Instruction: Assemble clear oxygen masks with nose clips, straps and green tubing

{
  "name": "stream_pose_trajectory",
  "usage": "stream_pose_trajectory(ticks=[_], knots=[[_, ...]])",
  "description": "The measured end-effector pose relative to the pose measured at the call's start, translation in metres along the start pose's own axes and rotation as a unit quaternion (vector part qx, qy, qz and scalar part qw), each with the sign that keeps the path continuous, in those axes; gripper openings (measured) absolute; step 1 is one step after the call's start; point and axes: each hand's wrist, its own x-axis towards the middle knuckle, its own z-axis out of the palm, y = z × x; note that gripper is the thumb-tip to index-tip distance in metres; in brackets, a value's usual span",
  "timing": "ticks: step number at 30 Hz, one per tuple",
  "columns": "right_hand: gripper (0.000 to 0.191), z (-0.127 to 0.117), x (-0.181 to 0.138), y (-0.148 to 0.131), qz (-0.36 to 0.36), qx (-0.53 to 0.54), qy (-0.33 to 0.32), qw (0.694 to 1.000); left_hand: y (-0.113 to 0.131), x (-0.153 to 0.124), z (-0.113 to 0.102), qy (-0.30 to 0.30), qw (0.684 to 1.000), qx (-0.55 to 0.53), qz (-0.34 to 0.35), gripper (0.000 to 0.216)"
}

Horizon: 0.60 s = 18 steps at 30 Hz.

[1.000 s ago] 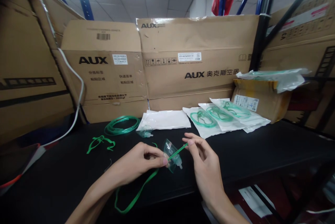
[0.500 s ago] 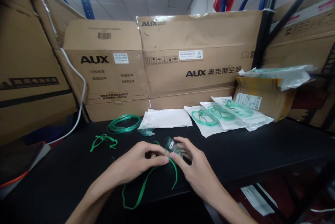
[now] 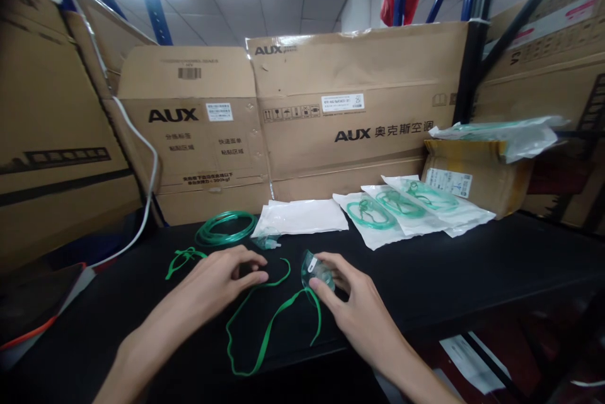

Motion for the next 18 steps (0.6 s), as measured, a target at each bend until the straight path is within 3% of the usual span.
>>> stream_pose_trajectory(ticks=[5, 12, 18], knots=[[0.031, 0.001, 0.000, -0.001, -0.003, 0.000, 0.000, 1.000, 0.002, -0.001, 0.023, -0.025, 0.998, -0.009, 0.061, 0.014], [0.028, 0.000, -0.002, -0.003, -0.005, 0.011, -0.005, 1.000, -0.020, 0.010, 0.024, -0.027, 0.996, 0.000, 0.082, 0.019], [0.026, 0.001, -0.002, -0.007, -0.015, 0.003, -0.001, 1.000, 0.005, 0.004, 0.023, -0.005, 0.997, 0.006, 0.077, 0.026]])
